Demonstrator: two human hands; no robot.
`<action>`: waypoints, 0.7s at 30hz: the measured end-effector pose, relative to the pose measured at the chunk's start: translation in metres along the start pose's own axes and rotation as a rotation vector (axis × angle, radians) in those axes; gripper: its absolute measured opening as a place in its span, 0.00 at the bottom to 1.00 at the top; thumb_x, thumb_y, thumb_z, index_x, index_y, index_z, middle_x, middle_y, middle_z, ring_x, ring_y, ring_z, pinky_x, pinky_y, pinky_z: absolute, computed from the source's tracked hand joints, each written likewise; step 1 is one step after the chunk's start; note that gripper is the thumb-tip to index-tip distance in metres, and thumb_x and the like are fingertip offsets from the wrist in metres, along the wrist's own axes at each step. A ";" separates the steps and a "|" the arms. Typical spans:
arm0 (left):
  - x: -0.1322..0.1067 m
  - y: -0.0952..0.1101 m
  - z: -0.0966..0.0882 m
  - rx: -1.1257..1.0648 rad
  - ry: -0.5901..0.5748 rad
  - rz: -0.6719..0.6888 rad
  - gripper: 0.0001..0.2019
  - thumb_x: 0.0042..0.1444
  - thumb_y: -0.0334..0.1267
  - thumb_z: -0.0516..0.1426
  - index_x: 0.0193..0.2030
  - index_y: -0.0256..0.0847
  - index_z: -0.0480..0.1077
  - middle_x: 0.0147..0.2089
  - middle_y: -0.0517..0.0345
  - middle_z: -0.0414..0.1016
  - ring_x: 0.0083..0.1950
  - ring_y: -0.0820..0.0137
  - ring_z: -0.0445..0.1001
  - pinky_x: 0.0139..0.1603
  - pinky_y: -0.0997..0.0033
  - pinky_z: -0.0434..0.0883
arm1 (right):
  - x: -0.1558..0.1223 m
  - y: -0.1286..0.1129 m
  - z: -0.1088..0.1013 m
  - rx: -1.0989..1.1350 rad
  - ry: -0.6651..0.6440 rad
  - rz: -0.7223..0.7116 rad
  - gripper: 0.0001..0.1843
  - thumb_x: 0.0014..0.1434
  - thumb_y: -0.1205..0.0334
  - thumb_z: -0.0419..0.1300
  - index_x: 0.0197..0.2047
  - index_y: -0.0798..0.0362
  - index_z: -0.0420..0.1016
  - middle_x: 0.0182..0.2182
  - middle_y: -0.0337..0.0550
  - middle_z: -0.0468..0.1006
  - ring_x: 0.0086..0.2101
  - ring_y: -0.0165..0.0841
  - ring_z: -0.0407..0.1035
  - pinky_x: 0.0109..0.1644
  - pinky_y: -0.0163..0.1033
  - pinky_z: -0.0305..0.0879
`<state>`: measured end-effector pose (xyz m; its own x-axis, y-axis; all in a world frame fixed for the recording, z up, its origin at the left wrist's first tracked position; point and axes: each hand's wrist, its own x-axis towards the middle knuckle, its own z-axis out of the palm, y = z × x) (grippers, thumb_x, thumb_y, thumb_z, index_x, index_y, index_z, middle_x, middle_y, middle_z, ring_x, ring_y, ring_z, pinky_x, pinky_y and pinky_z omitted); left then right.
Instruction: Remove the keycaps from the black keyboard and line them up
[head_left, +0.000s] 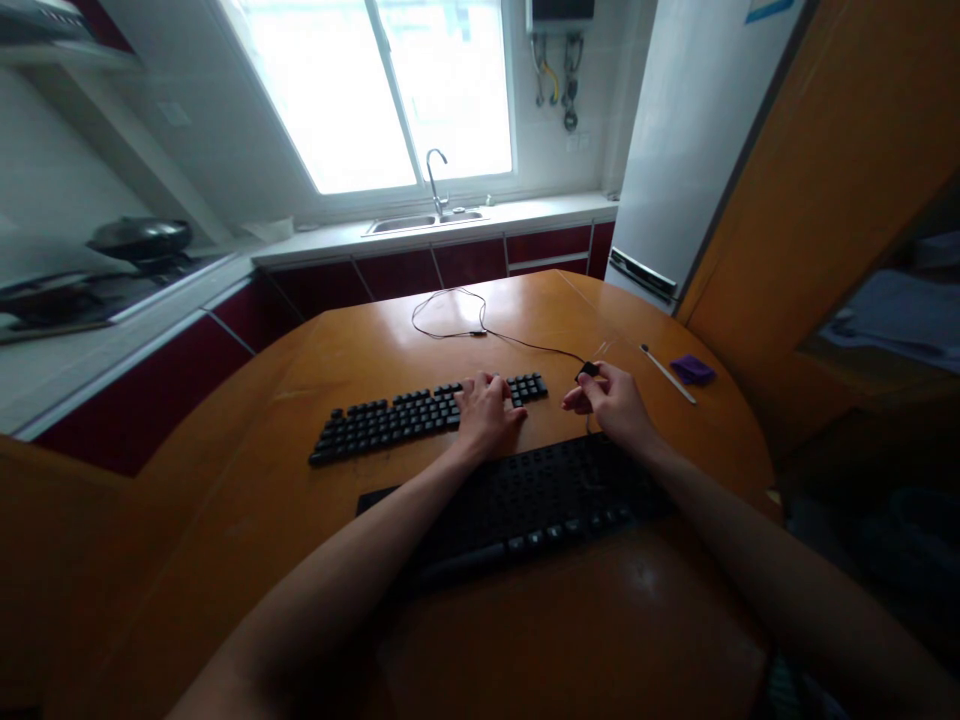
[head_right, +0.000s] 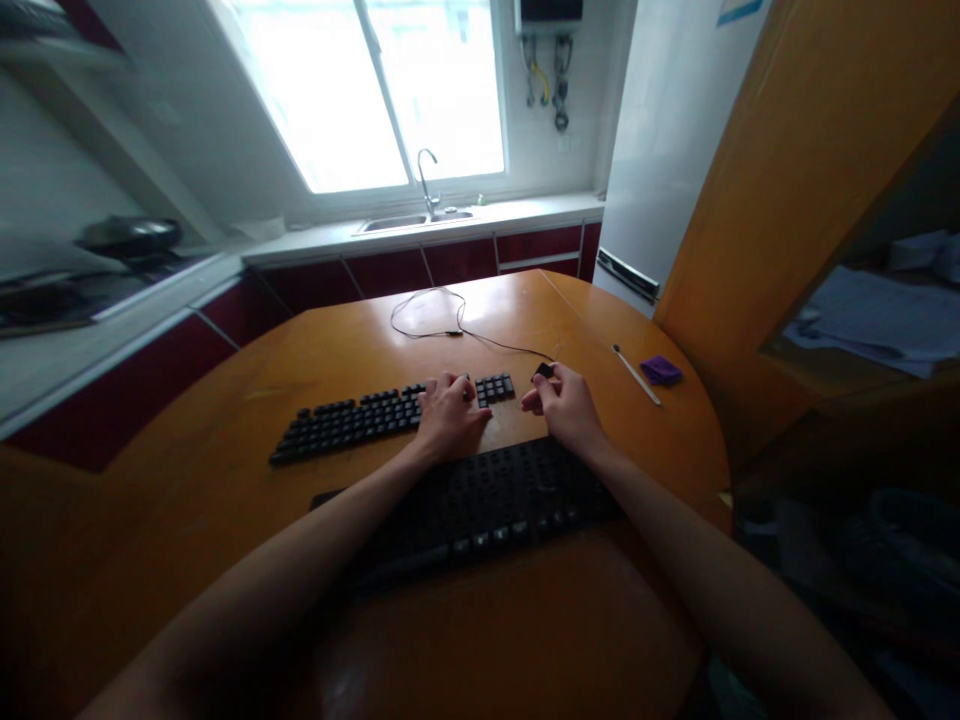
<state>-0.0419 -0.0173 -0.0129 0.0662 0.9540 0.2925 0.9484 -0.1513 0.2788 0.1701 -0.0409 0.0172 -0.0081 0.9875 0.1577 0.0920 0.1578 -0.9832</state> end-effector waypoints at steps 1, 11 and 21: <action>0.000 0.000 0.000 -0.002 -0.003 -0.001 0.18 0.49 0.49 0.67 0.40 0.43 0.70 0.51 0.50 0.68 0.56 0.52 0.62 0.52 0.55 0.60 | 0.000 0.000 0.000 -0.002 0.001 0.001 0.13 0.62 0.51 0.58 0.36 0.52 0.66 0.26 0.47 0.82 0.27 0.36 0.78 0.32 0.38 0.74; -0.002 0.006 -0.004 -0.029 0.002 0.029 0.17 0.51 0.50 0.67 0.40 0.43 0.70 0.52 0.50 0.69 0.56 0.53 0.63 0.53 0.55 0.61 | 0.005 -0.002 -0.009 -0.032 0.020 -0.069 0.14 0.62 0.49 0.59 0.35 0.52 0.69 0.27 0.46 0.81 0.28 0.35 0.76 0.34 0.40 0.73; -0.013 0.043 -0.030 -0.287 -0.376 0.461 0.08 0.60 0.41 0.59 0.45 0.45 0.74 0.48 0.54 0.75 0.51 0.62 0.71 0.56 0.61 0.66 | -0.023 -0.021 -0.075 -0.215 -0.034 -0.188 0.11 0.58 0.53 0.62 0.31 0.52 0.75 0.27 0.43 0.78 0.28 0.36 0.72 0.35 0.40 0.68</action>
<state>-0.0116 -0.0437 0.0231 0.5987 0.7927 0.1152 0.6800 -0.5790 0.4498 0.2432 -0.0679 0.0409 -0.0784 0.9411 0.3289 0.2942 0.3371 -0.8943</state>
